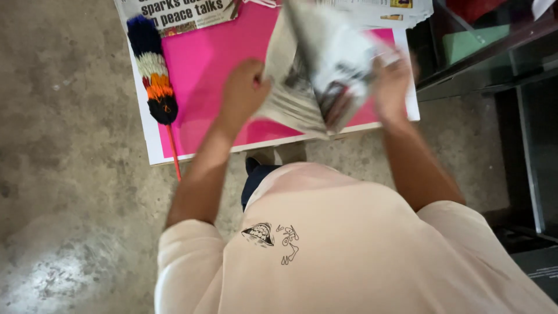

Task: Dusting and flipping through the pages of old newspapers on a table using a feather duster.

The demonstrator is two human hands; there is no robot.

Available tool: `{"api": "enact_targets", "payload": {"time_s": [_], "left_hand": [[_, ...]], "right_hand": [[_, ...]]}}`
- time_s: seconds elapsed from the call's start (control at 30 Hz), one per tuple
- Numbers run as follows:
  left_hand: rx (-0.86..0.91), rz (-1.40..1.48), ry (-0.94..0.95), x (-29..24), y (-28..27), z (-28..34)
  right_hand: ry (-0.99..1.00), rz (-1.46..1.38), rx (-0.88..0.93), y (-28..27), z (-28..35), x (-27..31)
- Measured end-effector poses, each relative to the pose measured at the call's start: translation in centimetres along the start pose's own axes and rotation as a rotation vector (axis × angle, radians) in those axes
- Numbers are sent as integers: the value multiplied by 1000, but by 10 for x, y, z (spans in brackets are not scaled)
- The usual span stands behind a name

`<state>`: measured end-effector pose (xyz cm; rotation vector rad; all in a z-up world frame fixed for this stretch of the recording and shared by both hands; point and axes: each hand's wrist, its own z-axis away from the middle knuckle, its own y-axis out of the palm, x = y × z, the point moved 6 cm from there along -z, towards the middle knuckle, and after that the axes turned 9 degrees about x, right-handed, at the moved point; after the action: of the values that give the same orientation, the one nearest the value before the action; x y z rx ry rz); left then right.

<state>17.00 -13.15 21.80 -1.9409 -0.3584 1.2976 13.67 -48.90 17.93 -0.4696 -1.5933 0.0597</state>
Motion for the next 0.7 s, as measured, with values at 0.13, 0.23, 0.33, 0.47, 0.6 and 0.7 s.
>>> {"api": "enact_targets", "payload": {"time_s": [0.13,0.23,0.33,0.47,0.6,0.7], "left_hand": [[-88,-602,36,-20,-59,-47],[-462,-913,154,-40,-95,-58],[-801,-459,363,-51,-126,-47],[-941,-71,173,12,-108,-53],[-653,570,-134,165,24,-72],[-479,1741,-699,194,132,-37]], "right_hand": [[-615,46,-126,-79,2,108],[-881,306,-264,-105,58,173],[-1013,614,-270,-97,118,206],[-1322,512,218,-39,150,170],[-1077,772,425,55,131,129],[-897,691,458,112,113,49]]}}
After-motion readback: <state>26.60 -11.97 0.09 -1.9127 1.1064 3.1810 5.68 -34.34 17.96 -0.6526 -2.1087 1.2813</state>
